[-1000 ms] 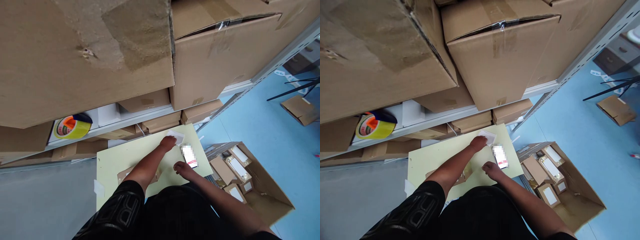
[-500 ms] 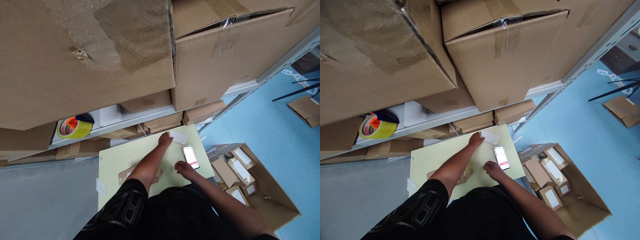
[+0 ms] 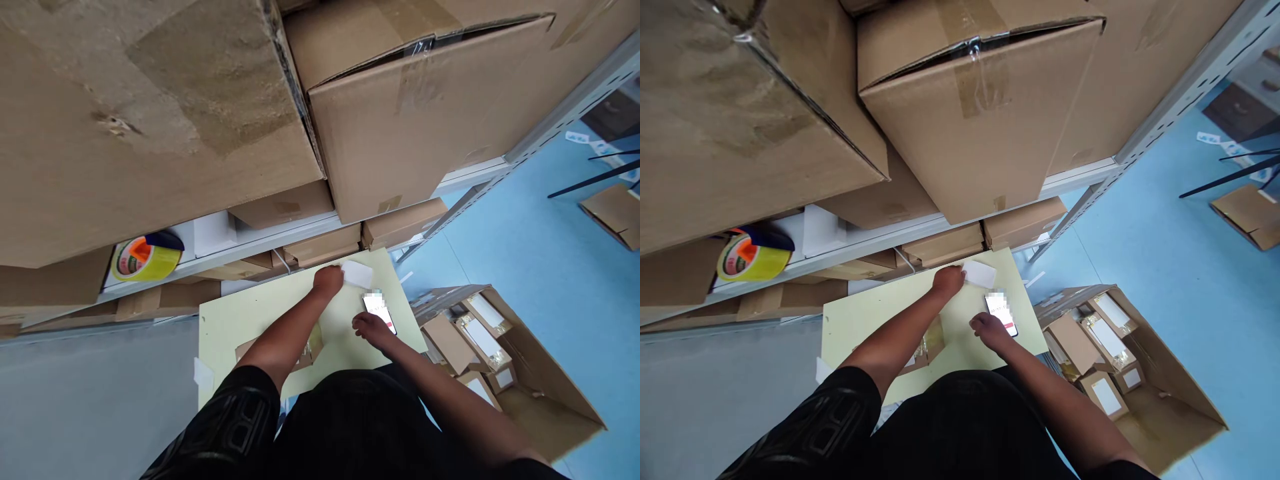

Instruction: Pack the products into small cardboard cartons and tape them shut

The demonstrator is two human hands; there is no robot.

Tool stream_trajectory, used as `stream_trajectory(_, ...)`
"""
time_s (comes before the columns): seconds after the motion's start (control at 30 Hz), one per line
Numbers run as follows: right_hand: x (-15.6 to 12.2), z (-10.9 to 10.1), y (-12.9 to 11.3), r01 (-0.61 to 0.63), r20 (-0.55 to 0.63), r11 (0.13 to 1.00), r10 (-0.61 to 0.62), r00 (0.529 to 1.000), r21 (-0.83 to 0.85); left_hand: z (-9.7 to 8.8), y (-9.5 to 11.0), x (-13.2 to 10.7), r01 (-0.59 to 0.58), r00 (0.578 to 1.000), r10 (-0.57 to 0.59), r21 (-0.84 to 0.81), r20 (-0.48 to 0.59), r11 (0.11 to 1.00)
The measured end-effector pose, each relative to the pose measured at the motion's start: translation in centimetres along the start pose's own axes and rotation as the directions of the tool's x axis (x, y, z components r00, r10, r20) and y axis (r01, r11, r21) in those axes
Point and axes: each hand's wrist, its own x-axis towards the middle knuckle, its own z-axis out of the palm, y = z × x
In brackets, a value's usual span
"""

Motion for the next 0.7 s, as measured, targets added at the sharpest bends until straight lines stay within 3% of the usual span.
stream_trajectory(0.13, 1.3, -2.8, -2.2, 0.145, -0.258, 0.988, -0.154, 0.954, -0.052, -0.3, 2.3, -1.9, -0.163, 0.987, 0.161, -0.050, -0.028, 0.985)
stream_trajectory(0.27, 2.5, -6.1, -4.3, 0.155, -0.427, 0.979, -0.197, 0.883, -0.131, 0.2, 3.7, -2.3, -0.472, 0.879, 0.473, -0.264, -0.065, 0.841)
stream_trajectory(0.33, 3.2, -7.5, -4.7, 0.108, -0.459, 0.980, -0.175, 0.871, -0.168, 0.7, 4.0, -1.8, -0.536, 0.840, 0.534, -0.287, -0.091, 0.794)
stream_trajectory(0.43, 4.3, -9.1, -4.3, 0.037, -0.512, 0.984, -0.122, 0.850, -0.172, 1.7, 4.2, -0.5, -0.520, 0.854, 0.516, -0.169, -0.070, 0.838)
stream_trajectory(0.57, 5.8, -10.5, -2.8, -0.019, -0.567, 1.000, 0.012, 0.824, -0.007, 3.5, 4.4, 1.0, -0.411, 0.911, 0.411, 0.027, 0.003, 0.911)
stream_trajectory(0.7, 6.6, -11.4, -1.3, -0.051, -0.569, 0.994, 0.096, 0.817, 0.095, 4.8, 4.6, 1.6, -0.368, 0.930, 0.365, 0.079, 0.052, 0.927)
